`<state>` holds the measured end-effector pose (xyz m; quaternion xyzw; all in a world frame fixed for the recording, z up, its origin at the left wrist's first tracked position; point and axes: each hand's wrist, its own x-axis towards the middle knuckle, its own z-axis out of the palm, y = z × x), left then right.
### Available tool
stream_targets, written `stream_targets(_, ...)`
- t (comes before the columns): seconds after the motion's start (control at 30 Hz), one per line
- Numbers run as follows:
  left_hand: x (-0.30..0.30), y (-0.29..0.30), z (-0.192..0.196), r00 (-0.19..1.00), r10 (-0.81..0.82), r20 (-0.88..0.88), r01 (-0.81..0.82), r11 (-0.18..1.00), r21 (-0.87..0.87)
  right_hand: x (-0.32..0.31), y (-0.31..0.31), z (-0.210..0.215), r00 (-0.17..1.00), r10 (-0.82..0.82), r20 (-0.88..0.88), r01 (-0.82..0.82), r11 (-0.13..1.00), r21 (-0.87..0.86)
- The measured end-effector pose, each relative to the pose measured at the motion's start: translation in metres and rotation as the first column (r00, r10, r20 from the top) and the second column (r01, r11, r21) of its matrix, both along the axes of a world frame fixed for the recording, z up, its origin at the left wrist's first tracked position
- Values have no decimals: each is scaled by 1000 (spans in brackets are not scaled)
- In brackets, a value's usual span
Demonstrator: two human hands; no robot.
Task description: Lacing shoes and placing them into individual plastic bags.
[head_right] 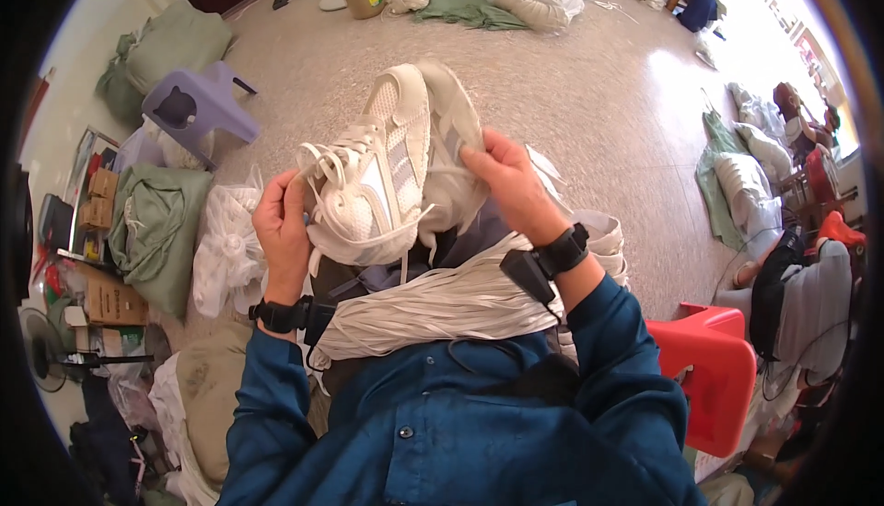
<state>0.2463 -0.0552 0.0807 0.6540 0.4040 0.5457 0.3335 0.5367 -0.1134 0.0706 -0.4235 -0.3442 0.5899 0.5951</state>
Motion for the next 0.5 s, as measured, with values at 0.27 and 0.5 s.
stream_targets(0.27,38,26,31,984,-138,115,141,990,-18,74,3,66,72,-785,615,-65,612,789)
stream_targets(0.5,89,24,47,944,-305,121,307,952,8,135,-27,112,-286,-763,579,-121,629,768)
